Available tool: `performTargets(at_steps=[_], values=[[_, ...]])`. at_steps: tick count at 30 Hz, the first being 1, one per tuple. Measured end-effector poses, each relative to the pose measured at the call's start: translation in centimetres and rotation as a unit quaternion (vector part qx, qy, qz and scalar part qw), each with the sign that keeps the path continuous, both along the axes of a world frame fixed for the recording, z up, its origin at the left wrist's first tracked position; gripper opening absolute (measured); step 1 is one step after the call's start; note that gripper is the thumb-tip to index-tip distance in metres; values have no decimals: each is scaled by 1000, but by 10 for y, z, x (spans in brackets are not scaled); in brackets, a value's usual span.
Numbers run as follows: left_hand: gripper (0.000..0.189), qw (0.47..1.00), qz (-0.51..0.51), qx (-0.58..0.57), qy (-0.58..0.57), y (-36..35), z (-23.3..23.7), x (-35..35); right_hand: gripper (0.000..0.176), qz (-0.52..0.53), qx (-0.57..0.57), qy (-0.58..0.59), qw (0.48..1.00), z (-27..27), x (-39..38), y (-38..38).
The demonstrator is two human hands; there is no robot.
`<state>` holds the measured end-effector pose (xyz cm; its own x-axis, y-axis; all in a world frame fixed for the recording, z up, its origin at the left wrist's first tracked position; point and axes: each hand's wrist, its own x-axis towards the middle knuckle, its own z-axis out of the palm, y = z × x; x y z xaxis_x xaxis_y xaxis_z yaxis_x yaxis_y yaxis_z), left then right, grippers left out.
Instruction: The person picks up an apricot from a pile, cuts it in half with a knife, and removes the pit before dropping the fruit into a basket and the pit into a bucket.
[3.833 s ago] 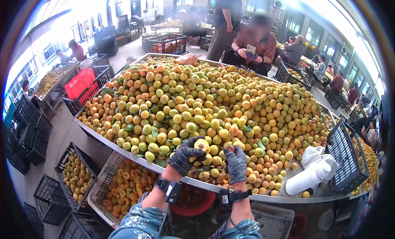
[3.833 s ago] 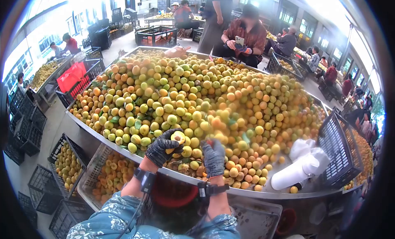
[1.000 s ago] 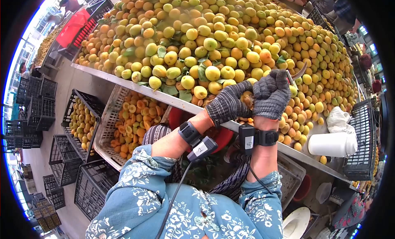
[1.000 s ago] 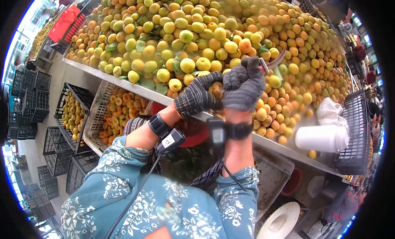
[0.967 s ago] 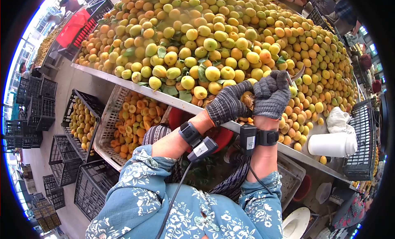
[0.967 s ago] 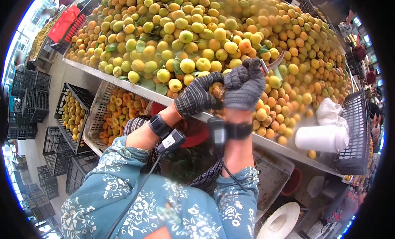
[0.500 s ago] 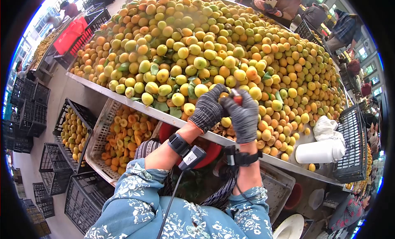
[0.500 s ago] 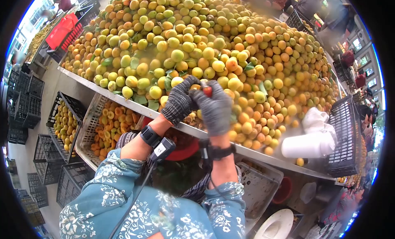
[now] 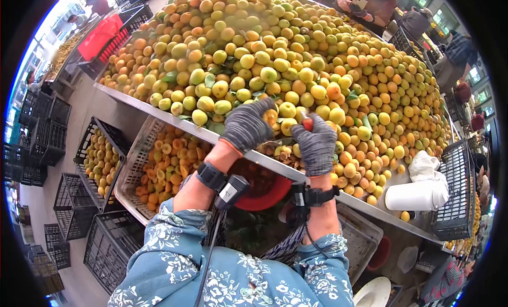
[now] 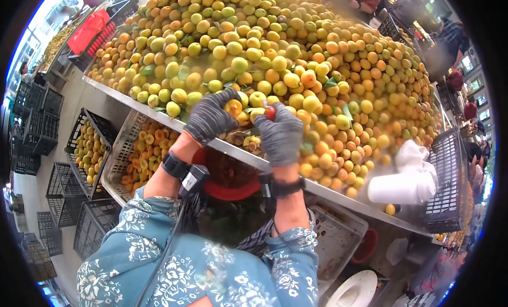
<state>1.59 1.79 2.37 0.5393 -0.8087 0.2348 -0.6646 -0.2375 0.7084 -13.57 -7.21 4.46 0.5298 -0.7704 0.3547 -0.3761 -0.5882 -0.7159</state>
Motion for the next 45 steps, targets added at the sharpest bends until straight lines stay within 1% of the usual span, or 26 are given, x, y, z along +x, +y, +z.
performTargets(at_steps=[2, 3, 4, 6, 7, 8, 10, 12, 13, 14, 16, 17, 18, 20, 22, 24, 26, 28, 30, 32, 33, 34, 36, 37, 40, 45], values=[[46, 981, -70, -91, 157, 20, 1, 22, 16, 30, 157, -95, 983, -22, -6, -18], [46, 975, -82, -140, 148, 32, -3, 31, 14, 36, 222, -123, 967, -15, -10, -22], [49, 948, 3, 39, 316, 54, 33, 29, 12, 40, 288, -149, 945, -8, -15, -25], [47, 953, 5, -44, 301, 90, 15, 50, 7, 7, 267, -186, 945, -16, -22, -38], [47, 938, 27, 14, 346, 111, 26, 58, 7, 7, 315, -193, 929, -14, -29, -38], [48, 949, 77, 42, 302, 129, 37, 58, 8, 8, 356, -203, 912, -7, -32, -37], [46, 957, 124, 126, 228, 162, 33, 78, 12, 12, 362, -210, 908, -6, -33, -36], [58, 990, 76, 115, -11, 201, -19, 121, 17, 46, 348, -216, 911, -12, -34, -40], [58, 993, 85, 71, 45, 208, -13, 117, 17, 40, 348, -202, 914, -13, -33, -40], [58, 993, 82, 69, 48, 204, -9, 116, 17, 33, 349, -187, 918, -13, -32, -40], [54, 975, 202, 35, 89, 194, 4, 114, 17, 62, 369, -180, 910, -14, -30, -39], [47, 972, 180, 23, 149, 182, 11, 117, 18, 94, 409, -177, 890, -12, -31, -38], [47, 973, 176, 19, 151, 165, 12, 118, 18, 125, 429, -168, 879, -11, -33, -39], [37, 956, 49, -127, 261, 122, 13, 111, 18, 149, 449, -153, 868, -4, -36, -37], [27, 991, 15, -81, 107, 70, 23, 96, 18, 135, 445, -184, 866, -4, -36, -37], [26, 975, -28, -146, 166, 19, 19, 76, 18, 97, 433, -209, 871, -4, -38, -40], [28, 989, -59, -136, 9, -28, 18, 64, 17, 89, 422, -217, 876, -2, -42, -46], [23, 995, -44, 12, -85, -61, 34, 44, 12, 82, 427, -254, 864, 5, -43, -44], [22, 980, -62, 96, -160, -96, 29, 38, 12, 96, 440, -279, 848, 7, -46, -45], [21, 945, -35, 113, -306, -127, 2, 36, 11, 130, 414, -251, 865, 3, -54, -54], [20, 939, -23, 136, -316, -136, -1, 33, 12, 127, 414, -261, 863, 3, -56, -56], [27, 933, -12, 148, -329, -143, -5, 32, 12, 125, 414, -270, 860, 4, -56, -56], [49, 916, 10, 203, -345, -153, -13, 28, 12, 113, 426, -298, 847, 7, -54, -56], [52, 915, 3, 217, -339, -156, -9, 24, 13, 98, 440, -266, 852, 11, -58, -57], [55, 919, -28, 233, -317, -155, 3, 15, 14, 101, 446, -257, 851, 14, -59, -63], [55, 913, -45, 249, -319, -156, 2, 14, 14, 96, 451, -293, 838, 17, -54, -65]])
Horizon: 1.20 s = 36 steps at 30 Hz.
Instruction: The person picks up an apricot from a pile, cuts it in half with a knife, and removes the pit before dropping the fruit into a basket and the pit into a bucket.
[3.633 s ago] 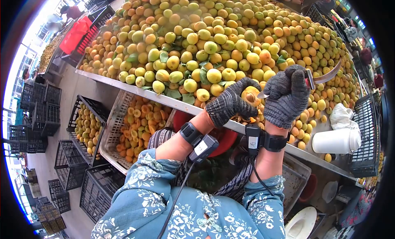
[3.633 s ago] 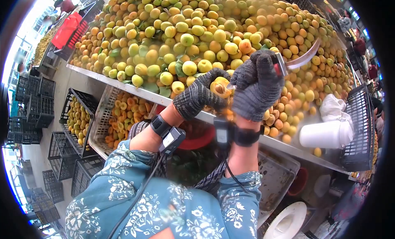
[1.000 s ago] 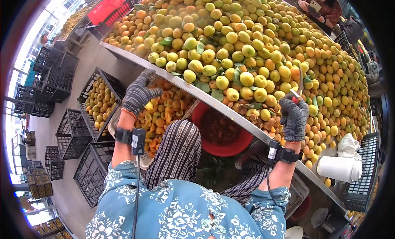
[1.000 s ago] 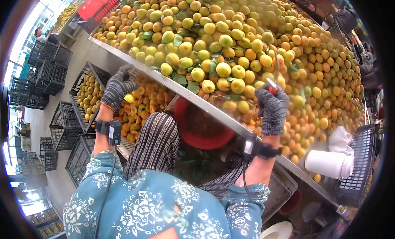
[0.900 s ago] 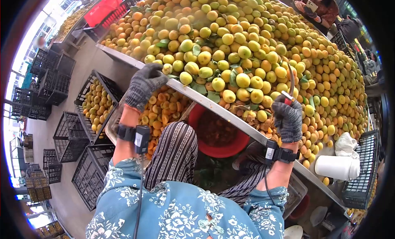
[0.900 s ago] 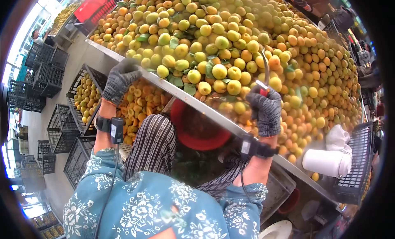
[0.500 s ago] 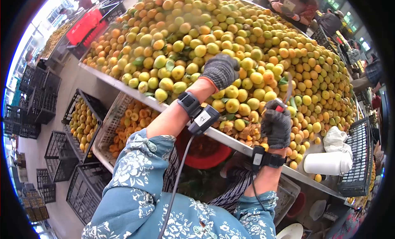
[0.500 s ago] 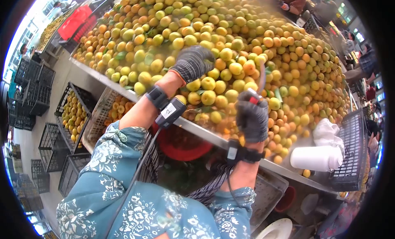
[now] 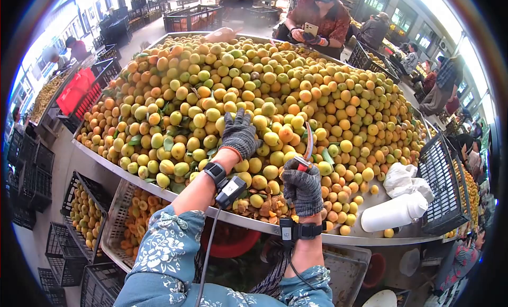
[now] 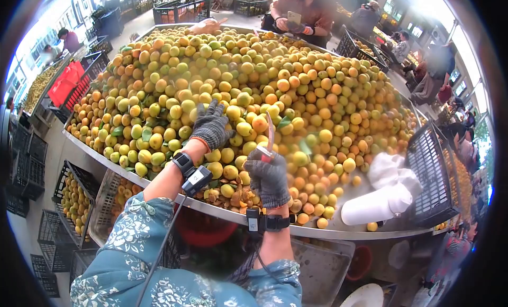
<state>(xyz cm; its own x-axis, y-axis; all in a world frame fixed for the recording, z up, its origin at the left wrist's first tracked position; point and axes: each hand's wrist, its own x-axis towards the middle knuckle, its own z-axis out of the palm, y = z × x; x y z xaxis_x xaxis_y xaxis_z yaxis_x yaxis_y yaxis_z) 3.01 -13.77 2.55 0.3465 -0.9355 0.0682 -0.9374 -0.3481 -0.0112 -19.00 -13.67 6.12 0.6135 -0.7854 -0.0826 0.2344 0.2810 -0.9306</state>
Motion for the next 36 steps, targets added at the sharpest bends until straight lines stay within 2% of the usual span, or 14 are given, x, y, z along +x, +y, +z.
performTargets(at_steps=[5, 12, 17, 19, 20, 23, 25, 27, 28, 31, 32, 33, 35, 36], values=[[43, 989, -61, 64, 116, 0, 19, -6, 14, -8, 7, -9, 1000, -7, 1, -3], [42, 974, -41, -113, 192, 15, 12, -12, 14, 15, -22, 45, 999, -8, 0, -4], [62, 682, -119, -359, 626, 52, -3, -6, 9, 66, -111, 144, 981, -11, 3, -1], [65, 611, -96, -326, 715, 75, 6, -6, 10, 66, -102, 135, 983, -10, 7, 3], [67, 654, -82, -308, 686, 88, 15, -7, 12, 54, -87, 132, 986, -12, 9, 2], [59, 572, -71, -306, 758, 110, 10, -6, 27, 12, -71, 115, 991, -16, 14, 6], [54, 600, -76, -311, 733, 123, 11, -8, 31, -12, -62, 90, 994, -17, 21, 12], [48, 399, -102, -282, 866, 131, 10, -7, 32, -16, -66, 84, 994, -19, 27, 22], [46, 383, -131, -292, 866, 132, 5, -5, 31, -9, -66, 56, 996, -19, 31, 28], [53, 451, -104, -348, 816, 138, -5, 1, 27, 13, -47, 30, 998, -17, 42, 46], [51, 700, -115, -380, 593, 140, -9, 1, 27, 29, -33, 18, 999, -17, 45, 50], [51, 701, -113, -380, 593, 143, -8, 2, 26, 45, -19, 7, 999, -18, 46, 54], [49, 340, -102, -354, 865, 148, -5, 3, 28, 53, -4, 0, 999, -20, 46, 60], [51, 332, -84, -347, 873, 148, -4, 4, 30, 60, 10, -7, 998, -20, 47, 63]])
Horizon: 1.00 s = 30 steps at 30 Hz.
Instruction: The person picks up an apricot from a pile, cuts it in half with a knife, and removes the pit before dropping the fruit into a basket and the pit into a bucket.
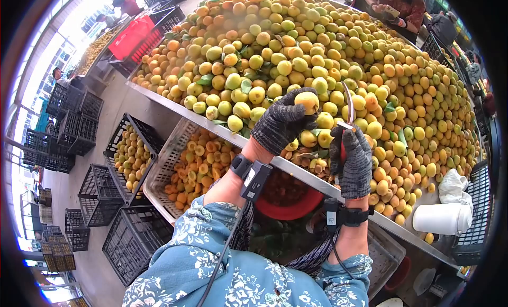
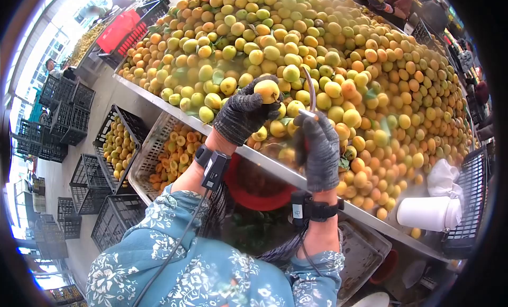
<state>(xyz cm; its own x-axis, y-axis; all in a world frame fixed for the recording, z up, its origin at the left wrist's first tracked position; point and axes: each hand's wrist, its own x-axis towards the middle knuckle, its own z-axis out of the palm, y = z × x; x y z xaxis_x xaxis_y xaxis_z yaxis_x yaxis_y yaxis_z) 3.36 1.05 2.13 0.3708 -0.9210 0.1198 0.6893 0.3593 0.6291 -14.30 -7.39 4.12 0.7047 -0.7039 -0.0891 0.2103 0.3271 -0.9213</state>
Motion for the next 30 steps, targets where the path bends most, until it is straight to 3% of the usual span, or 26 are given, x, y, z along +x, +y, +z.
performTargets(at_steps=[4, 5, 8, 10, 13, 15, 17, 18, 19, 21, 23, 24, 26, 27, 29, 30], values=[[51, 996, -21, 46, -70, 1, 2, -1, 21, -78, -43, 4, 996, -1, 12, 11], [51, 996, -25, 46, -68, 0, 2, -4, 23, -90, -104, 53, 989, 4, 11, 13], [52, 976, 6, 82, -201, -4, -1, -11, 22, -93, -150, 56, 983, 2, 14, 10], [51, 969, 10, 85, -230, -4, 2, -14, 20, -116, -268, 97, 952, -3, 14, 8], [48, 959, 27, 94, -266, -4, 4, -17, 19, -117, -281, 152, 940, 4, 10, 8], [46, 913, 63, 79, -394, -6, 3, -16, 18, -106, -268, 153, 945, 2, 5, 6], [44, 919, 66, 55, -385, -9, -1, -20, 17, -77, -247, 169, 951, -3, 3, 3], [43, 840, 145, 79, -517, -9, -2, -21, 12, -70, -120, 130, 982, -5, 4, 5], [43, 735, 221, 100, -633, -11, -4, -23, 12, -71, -120, 131, 982, -4, 3, 7], [51, 766, 193, 114, -603, -12, -8, -24, 8, -47, -44, 90, 994, 0, 0, 11], [48, 888, 172, 69, -421, -12, -6, -20, 6, -93, -95, 150, 980, -3, -8, -1], [51, 944, 117, 68, -300, -9, 1, -18, 7, -120, -178, 195, 957, -10, -15, -15], [59, 967, 82, 79, -228, -3, 4, -10, 17, -184, -302, 247, 902, -6, -19, -22], [61, 983, 55, 70, -160, -2, 3, -9, 21, -203, -256, 164, 931, -8, -19, -21], [59, 976, 51, 53, -203, 0, 0, -6, 21, -167, -167, 139, 962, -8, -18, -21], [57, 992, 11, 30, -125, 0, 0, -7, 21, -166, -168, 138, 962, -6, -17, -16]])
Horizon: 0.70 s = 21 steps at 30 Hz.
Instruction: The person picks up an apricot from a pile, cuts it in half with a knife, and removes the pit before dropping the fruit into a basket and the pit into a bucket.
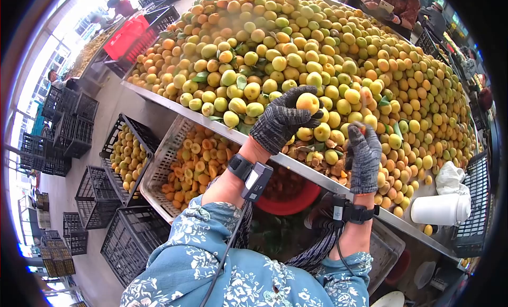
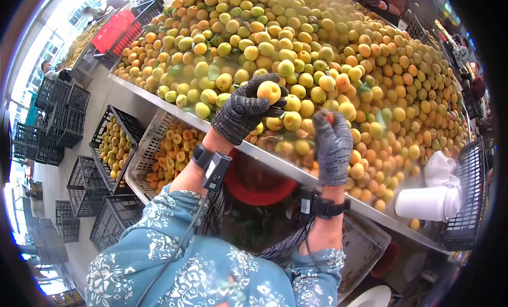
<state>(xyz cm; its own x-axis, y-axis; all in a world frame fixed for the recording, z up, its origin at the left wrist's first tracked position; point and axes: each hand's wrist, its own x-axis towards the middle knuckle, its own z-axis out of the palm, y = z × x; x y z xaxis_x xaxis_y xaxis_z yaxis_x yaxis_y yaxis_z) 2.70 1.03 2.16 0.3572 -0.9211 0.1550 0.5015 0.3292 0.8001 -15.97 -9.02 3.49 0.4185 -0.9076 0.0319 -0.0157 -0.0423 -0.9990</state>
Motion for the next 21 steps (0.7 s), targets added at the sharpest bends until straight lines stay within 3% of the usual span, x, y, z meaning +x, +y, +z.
performTargets(at_steps=[1, 2, 5, 7, 14, 21], values=[[57, 996, -41, -19, 81, 0, 0, -1, 22, 40, 47, -34, 998, 2, 2, 8], [56, 997, -34, -18, 70, 0, 0, -2, 25, 79, 95, -67, 990, 5, 4, 17], [52, 999, -7, -23, 29, -3, -7, -2, 26, 109, 61, -62, 990, 0, 17, 37], [49, 998, -22, -33, 47, -4, -5, -3, 25, 138, 106, -72, 982, 10, 22, 52], [52, 990, -48, -52, 121, 2, 10, -12, 23, 120, 85, -69, 987, 2, 31, 62], [49, 994, -38, -56, 90, -7, 2, -5, 22, 119, 124, -134, 976, 6, 29, 67]])
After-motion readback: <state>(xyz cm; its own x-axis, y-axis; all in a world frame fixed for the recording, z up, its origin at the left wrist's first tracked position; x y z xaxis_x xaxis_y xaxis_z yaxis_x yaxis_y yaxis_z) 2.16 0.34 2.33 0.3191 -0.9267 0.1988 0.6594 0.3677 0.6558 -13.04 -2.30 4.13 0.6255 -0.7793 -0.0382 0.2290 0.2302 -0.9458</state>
